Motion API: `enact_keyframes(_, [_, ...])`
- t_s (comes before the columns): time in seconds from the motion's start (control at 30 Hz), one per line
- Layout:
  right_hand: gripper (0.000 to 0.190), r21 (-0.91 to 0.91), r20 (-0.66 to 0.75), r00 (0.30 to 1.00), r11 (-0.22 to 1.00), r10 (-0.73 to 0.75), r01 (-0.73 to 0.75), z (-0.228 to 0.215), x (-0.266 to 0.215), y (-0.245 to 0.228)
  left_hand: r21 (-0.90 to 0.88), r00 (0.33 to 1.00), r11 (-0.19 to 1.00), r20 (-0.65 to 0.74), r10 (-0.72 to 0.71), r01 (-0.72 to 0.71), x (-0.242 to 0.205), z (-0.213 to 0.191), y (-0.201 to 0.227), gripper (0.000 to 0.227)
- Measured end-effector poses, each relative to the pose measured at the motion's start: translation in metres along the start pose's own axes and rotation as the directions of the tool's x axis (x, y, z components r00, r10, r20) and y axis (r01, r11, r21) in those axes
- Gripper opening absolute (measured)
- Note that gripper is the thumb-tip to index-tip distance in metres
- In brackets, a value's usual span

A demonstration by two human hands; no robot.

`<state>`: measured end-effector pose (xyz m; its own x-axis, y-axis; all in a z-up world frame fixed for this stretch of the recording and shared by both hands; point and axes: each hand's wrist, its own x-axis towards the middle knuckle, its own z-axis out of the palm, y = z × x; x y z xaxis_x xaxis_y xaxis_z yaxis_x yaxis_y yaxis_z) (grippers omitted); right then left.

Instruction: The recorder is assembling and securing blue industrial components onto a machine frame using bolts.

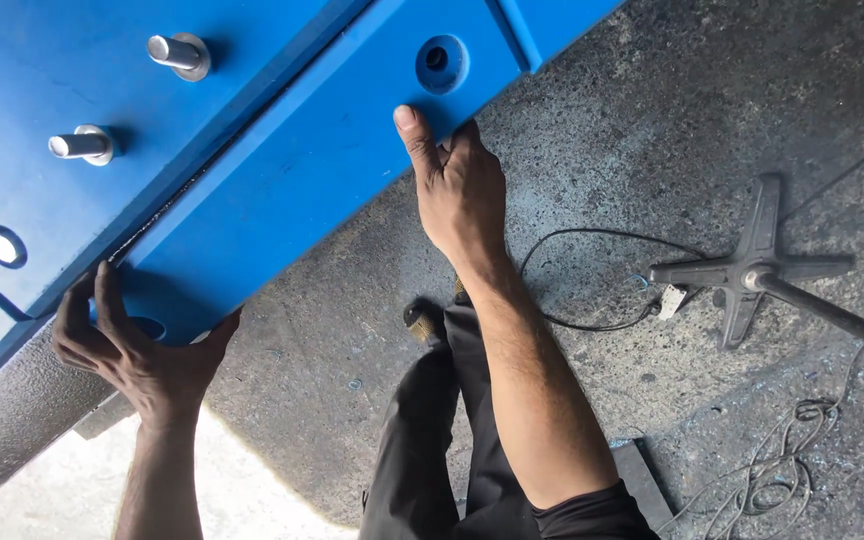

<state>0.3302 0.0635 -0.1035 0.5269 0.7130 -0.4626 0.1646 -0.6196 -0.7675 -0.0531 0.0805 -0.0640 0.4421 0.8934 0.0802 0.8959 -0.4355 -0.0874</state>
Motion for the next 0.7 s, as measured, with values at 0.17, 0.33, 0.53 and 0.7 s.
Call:
enact_keyframes(0.17, [0.079,0.152,0.039,0.995,0.985,-0.093,0.086,-0.004,0.004,0.012,0.016,0.998,0.999,-0.026,-0.049,0.049,-0.03,-0.001,-0.038,0.114])
enact_keyframes(0.33, [0.083,0.216,0.208,0.978,0.976,-0.026,-0.02,-0.015,0.001,0.012,-0.075,0.993,0.992,-0.052,-0.102,0.098,-0.062,0.009,-0.068,0.118])
enact_keyframes(0.53, [0.079,0.154,0.214,0.976,0.988,-0.033,-0.001,-0.019,0.001,0.005,-0.17,0.992,0.979,-0.033,-0.119,0.112,-0.053,0.004,-0.071,0.129])
enact_keyframes(0.7, [0.08,0.219,0.213,0.969,0.973,-0.124,0.077,-0.018,0.01,0.014,-0.306,0.985,0.952,-0.158,-0.074,0.022,-0.042,-0.006,-0.069,0.114])
